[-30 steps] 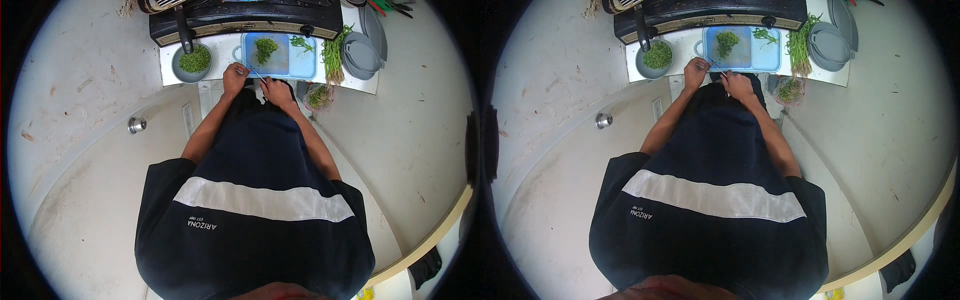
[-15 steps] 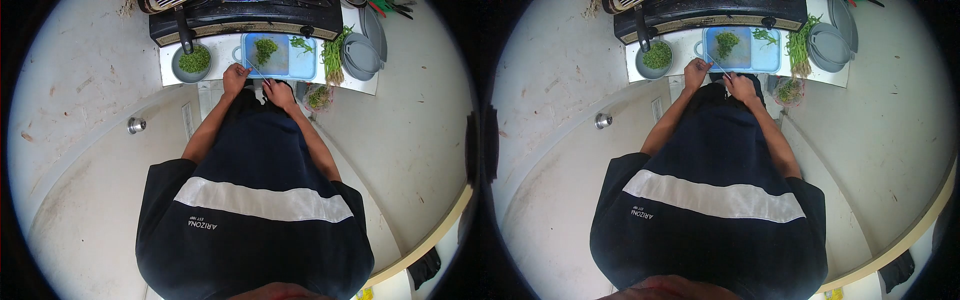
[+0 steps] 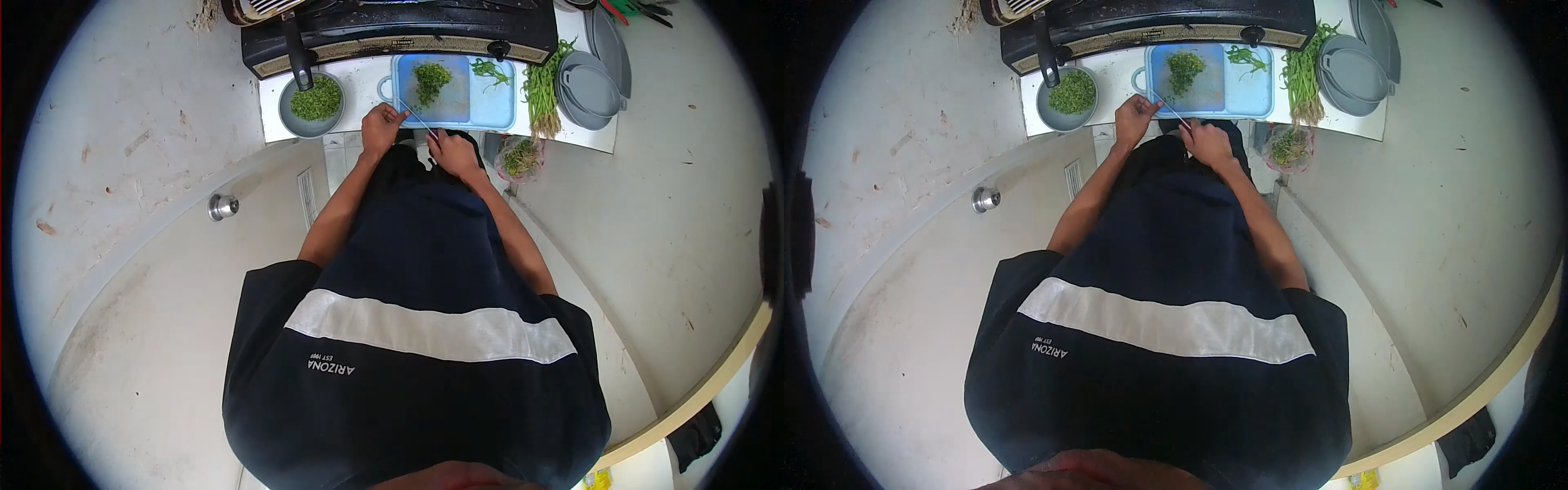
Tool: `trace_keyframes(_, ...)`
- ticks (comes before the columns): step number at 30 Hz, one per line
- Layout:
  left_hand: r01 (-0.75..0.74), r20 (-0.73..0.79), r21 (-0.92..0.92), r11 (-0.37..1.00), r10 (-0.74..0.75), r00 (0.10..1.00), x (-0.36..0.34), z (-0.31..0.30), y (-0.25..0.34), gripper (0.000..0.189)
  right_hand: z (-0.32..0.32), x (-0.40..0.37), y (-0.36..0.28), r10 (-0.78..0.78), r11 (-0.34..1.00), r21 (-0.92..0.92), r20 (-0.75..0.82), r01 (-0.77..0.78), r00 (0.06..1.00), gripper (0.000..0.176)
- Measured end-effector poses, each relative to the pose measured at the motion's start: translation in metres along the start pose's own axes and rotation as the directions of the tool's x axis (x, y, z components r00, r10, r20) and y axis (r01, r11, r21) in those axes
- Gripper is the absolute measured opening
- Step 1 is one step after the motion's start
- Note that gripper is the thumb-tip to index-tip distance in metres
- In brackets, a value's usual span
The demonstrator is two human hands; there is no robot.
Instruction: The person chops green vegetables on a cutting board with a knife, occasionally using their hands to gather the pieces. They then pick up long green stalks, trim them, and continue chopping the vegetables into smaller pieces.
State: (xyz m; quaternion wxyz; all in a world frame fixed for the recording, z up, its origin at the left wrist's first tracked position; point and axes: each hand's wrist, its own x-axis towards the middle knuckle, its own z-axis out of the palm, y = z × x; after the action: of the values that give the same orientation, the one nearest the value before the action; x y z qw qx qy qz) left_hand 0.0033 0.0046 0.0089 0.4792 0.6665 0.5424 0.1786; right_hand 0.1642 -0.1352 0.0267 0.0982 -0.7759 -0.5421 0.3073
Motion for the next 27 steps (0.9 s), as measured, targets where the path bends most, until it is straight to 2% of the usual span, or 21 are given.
trace_keyframes(6, 0.020, -0.005, 0.030, 0.999, -0.019, 1.000, -0.004, -0.002, 0.000, 0.039, -0.002, 0.003, 0.006, 0.033, 0.996, 0.085, -0.005, -0.033, 0.999, 0.046)
trace_keyframes(9, 0.013, 0.011, 0.045, 0.999, -0.014, 1.000, -0.004, -0.001, -0.002, 0.042, -0.007, 0.002, 0.005, -0.014, 0.995, 0.094, 0.013, 0.013, 1.000, 0.046)
trace_keyframes(15, 0.023, 0.022, 0.014, 1.000, -0.023, 0.999, -0.003, 0.000, -0.009, 0.040, -0.006, 0.000, 0.004, -0.021, 0.999, 0.039, 0.055, 0.019, 0.998, 0.048)
trace_keyframes(24, 0.053, 0.030, 0.006, 0.999, -0.053, 0.998, -0.001, 0.001, -0.011, 0.037, 0.000, -0.001, 0.002, -0.022, 0.998, -0.064, 0.006, 0.022, 1.000, 0.047)
trace_keyframes(27, 0.050, 0.035, -0.002, 0.999, -0.050, 0.998, -0.001, 0.002, -0.010, 0.037, -0.002, 0.002, -0.001, -0.073, 0.996, -0.061, -0.034, 0.070, 0.997, 0.043)
